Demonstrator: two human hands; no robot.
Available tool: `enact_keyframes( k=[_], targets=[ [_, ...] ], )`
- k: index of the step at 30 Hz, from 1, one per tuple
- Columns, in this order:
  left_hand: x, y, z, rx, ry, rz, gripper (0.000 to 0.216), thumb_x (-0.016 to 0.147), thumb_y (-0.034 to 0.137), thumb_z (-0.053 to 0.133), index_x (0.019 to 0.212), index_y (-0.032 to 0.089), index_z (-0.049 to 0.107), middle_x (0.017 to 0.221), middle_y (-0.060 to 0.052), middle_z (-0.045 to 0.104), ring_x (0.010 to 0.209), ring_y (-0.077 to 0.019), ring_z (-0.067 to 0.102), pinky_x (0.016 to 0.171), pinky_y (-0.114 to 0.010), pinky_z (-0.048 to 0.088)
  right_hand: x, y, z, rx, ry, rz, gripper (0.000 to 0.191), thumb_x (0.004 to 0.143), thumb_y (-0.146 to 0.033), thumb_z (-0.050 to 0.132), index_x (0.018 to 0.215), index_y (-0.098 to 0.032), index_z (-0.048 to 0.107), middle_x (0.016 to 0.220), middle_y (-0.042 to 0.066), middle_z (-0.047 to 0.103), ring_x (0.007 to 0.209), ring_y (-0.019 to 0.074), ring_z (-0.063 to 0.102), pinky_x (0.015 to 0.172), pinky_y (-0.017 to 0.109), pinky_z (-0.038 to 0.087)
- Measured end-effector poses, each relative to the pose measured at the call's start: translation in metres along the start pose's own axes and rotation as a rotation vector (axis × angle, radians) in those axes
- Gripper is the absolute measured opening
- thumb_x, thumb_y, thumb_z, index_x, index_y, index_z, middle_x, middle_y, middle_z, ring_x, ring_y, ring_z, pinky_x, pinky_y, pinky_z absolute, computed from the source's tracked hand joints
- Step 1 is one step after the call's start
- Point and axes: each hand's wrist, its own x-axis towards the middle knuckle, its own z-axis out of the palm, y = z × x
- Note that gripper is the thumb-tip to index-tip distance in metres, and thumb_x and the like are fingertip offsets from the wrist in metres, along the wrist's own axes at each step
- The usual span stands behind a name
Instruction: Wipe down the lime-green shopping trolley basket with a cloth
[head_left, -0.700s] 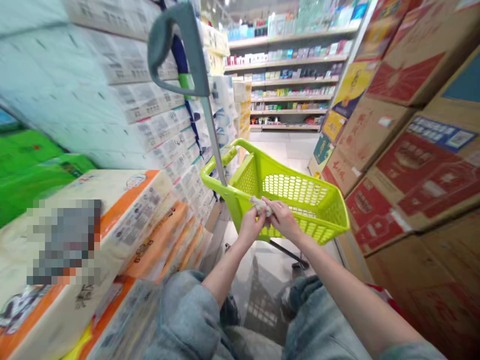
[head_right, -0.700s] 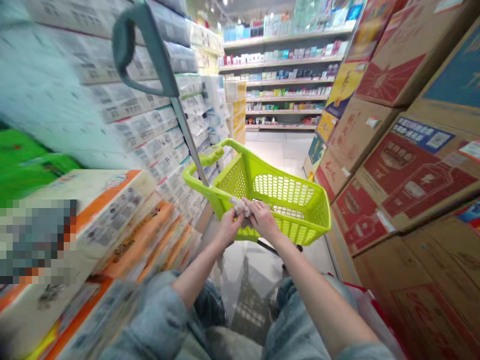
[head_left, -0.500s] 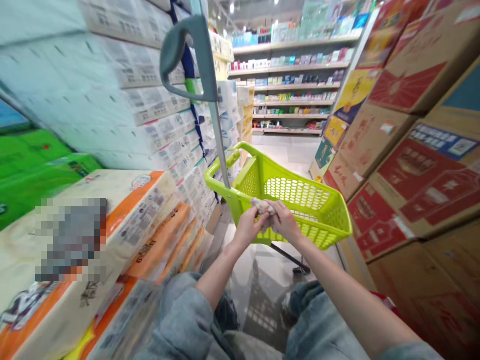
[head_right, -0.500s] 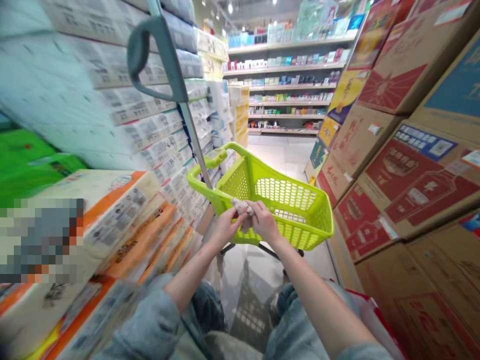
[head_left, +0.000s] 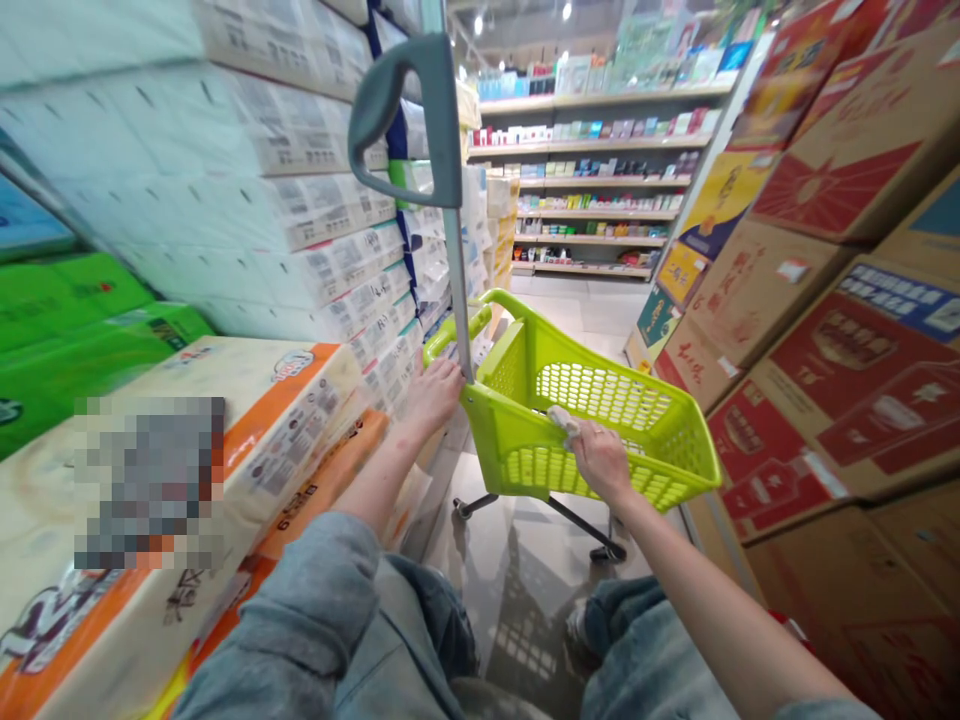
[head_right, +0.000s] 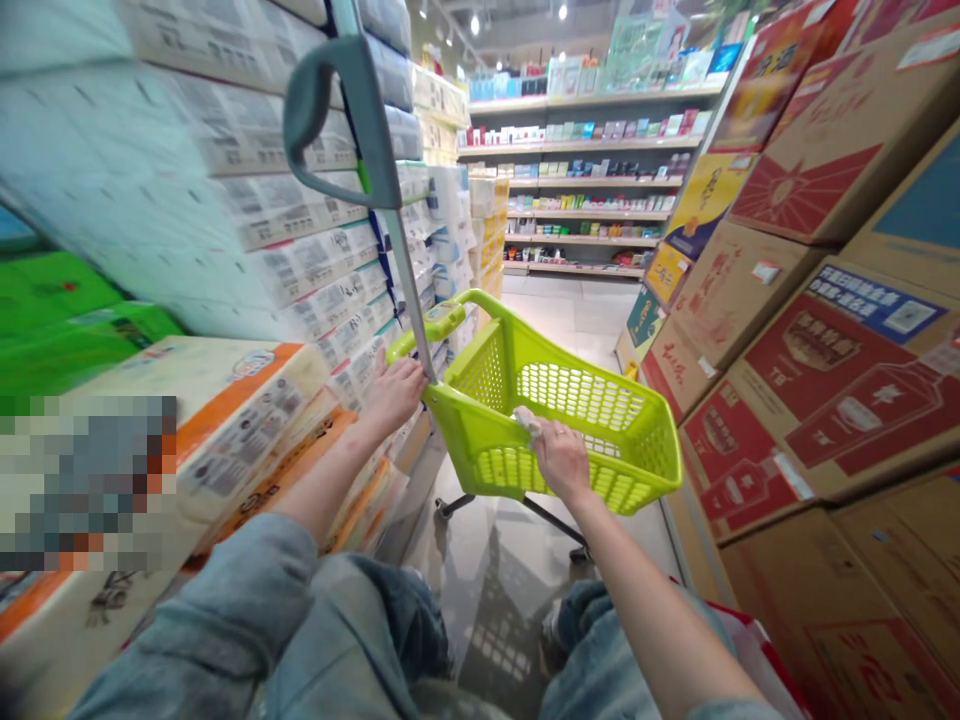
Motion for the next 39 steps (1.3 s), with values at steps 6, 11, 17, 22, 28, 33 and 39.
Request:
enact_keyframes(
  k=[6, 11, 17, 22, 28, 33, 39],
  targets=[
    [0.007, 0.003, -0.009, 0.113, -0.082, 0.15, 0.029, 0.093, 0.032, 0.038, 0.086, 0.017, 0.061, 0.088, -0.008, 0.062, 0.094, -0.0229, 0.054, 0.102, -0.043, 0.033, 0.004, -0.014, 0.001, -0.103, 0.075, 0.037, 0.045, 0.094, -0.037, 0.036, 0.133, -0.018, 0.047, 0.101, 0.012, 0.059, 0.089, 0.0239, 0.049, 0.077, 0.036, 0.033],
    [0.007, 0.015, -0.011, 0.139, -0.08, 0.16, 0.032, 0.095, 0.033, 0.034, 0.086, 0.017, 0.061, 0.089, -0.009, 0.061, 0.092, -0.0233, 0.053, 0.087, -0.039, 0.037, 0.022, -0.051, 0.005, 0.012, 0.155, 0.087, 0.045, 0.095, -0.033, 0.032, 0.136, -0.02, 0.045, 0.111, 0.012, 0.057, 0.097, 0.0245, 0.047, 0.087, 0.039, 0.034],
    [-0.001, 0.037, -0.02, 0.128, -0.07, 0.158, 0.031, 0.094, 0.034, 0.035, 0.089, 0.018, 0.061, 0.089, -0.009, 0.061, 0.091, -0.0241, 0.052, 0.083, -0.039, 0.035, 0.05, -0.103, -0.003, 0.239, 0.174, 0.113, 0.041, 0.096, -0.03, 0.031, 0.133, -0.023, 0.048, 0.114, 0.01, 0.057, 0.101, 0.0226, 0.048, 0.088, 0.038, 0.035],
    [-0.004, 0.048, -0.029, 0.084, -0.099, 0.171, 0.032, 0.094, 0.034, 0.036, 0.092, 0.017, 0.062, 0.089, -0.01, 0.063, 0.091, -0.0241, 0.055, 0.081, -0.038, 0.037, 0.05, -0.101, -0.008, 0.348, 0.202, 0.068, 0.038, 0.096, -0.03, 0.031, 0.128, -0.023, 0.052, 0.113, 0.008, 0.059, 0.102, 0.0211, 0.049, 0.089, 0.037, 0.036],
    [0.011, 0.021, -0.036, -0.182, -0.201, 0.233, 0.038, 0.096, 0.033, 0.031, 0.087, 0.02, 0.065, 0.08, -0.003, 0.067, 0.076, -0.0162, 0.06, 0.085, -0.034, 0.041, 0.045, -0.065, -0.012, 0.491, 0.127, -0.052, 0.038, 0.097, -0.031, 0.025, 0.109, -0.019, 0.059, 0.099, 0.008, 0.062, 0.094, 0.0202, 0.054, 0.083, 0.035, 0.041],
    [0.017, 0.015, -0.03, -0.161, -0.173, 0.252, 0.051, 0.096, 0.028, 0.026, 0.062, 0.018, 0.064, 0.068, -0.003, 0.065, 0.072, -0.0146, 0.06, 0.103, -0.039, 0.033, 0.046, -0.053, -0.014, 0.513, 0.141, 0.002, 0.041, 0.096, -0.035, 0.022, 0.085, -0.02, 0.059, 0.079, 0.005, 0.058, 0.076, 0.0192, 0.052, 0.072, 0.034, 0.042],
    [0.009, 0.046, -0.025, -0.137, -0.059, 0.173, 0.054, 0.095, 0.028, 0.026, 0.059, 0.015, 0.064, 0.063, -0.008, 0.064, 0.066, -0.0165, 0.058, 0.082, -0.035, 0.045, 0.035, -0.051, -0.025, 0.562, 0.184, 0.059, 0.04, 0.097, -0.034, 0.024, 0.101, -0.019, 0.061, 0.094, 0.008, 0.062, 0.092, 0.0212, 0.054, 0.084, 0.038, 0.042]
  ],
)
